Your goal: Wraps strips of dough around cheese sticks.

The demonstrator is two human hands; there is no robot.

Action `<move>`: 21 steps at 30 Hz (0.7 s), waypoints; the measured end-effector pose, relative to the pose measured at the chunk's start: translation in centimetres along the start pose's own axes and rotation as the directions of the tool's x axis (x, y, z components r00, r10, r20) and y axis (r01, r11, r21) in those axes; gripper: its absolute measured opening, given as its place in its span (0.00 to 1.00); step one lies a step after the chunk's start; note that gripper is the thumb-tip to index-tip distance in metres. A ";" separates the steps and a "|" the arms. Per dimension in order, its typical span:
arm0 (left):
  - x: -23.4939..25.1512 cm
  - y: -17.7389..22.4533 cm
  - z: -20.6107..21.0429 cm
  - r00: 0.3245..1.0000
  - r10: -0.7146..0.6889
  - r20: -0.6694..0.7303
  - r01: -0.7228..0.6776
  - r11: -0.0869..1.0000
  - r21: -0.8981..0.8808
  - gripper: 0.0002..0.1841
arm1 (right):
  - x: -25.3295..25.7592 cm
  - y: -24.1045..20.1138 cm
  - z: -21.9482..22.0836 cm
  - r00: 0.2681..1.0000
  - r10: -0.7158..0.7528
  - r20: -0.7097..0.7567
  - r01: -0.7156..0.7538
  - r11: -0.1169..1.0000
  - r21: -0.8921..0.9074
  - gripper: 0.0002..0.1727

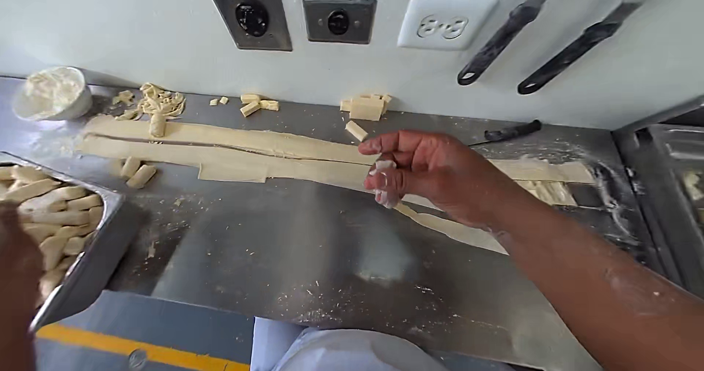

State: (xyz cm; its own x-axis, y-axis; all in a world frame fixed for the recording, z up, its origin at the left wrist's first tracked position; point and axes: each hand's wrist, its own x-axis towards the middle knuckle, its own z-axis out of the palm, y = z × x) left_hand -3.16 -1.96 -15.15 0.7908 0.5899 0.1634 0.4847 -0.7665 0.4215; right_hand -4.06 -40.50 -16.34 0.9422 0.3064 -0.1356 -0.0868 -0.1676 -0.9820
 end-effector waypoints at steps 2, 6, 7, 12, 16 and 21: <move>0.3 -4.8 3.4 0.698 0.715 0.026 -0.644 0.643 -0.415 0.19 | 0.1 -1.1 0.2 0.999 -0.046 0.012 0.046 0.999 -0.015 0.20; -10.8 4.0 12.7 0.604 0.782 0.156 -0.114 0.278 -0.954 0.25 | 0.5 -2.8 2.0 0.973 -0.204 0.111 0.211 0.976 -0.051 0.19; -13.5 6.3 13.5 0.550 0.811 0.199 0.027 0.221 -0.975 0.24 | 0.6 -3.3 2.4 0.963 -0.222 0.150 0.232 0.971 -0.053 0.18; -18.9 10.6 12.3 0.522 0.777 0.353 0.290 0.227 -0.930 0.07 | 2.9 -4.2 2.6 0.926 -0.223 0.303 0.291 0.935 -0.201 0.20; -18.1 9.9 10.9 0.546 0.648 0.532 0.540 0.213 -0.814 0.14 | 4.0 0.3 -1.1 0.985 -0.038 0.167 0.115 0.869 -0.481 0.29; -16.2 9.6 10.8 0.591 0.457 0.665 0.660 0.201 -0.724 0.16 | -3.2 10.7 -5.7 0.866 0.376 0.329 -0.265 0.904 -0.337 0.15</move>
State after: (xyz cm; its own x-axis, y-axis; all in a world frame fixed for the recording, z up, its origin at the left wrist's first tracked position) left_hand -7.26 -21.65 -23.37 0.9372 -0.1710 -0.3039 0.3484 0.4195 0.8382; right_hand -6.17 -48.61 -25.62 0.6772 0.5105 -0.5299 -0.2187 -0.5480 -0.8074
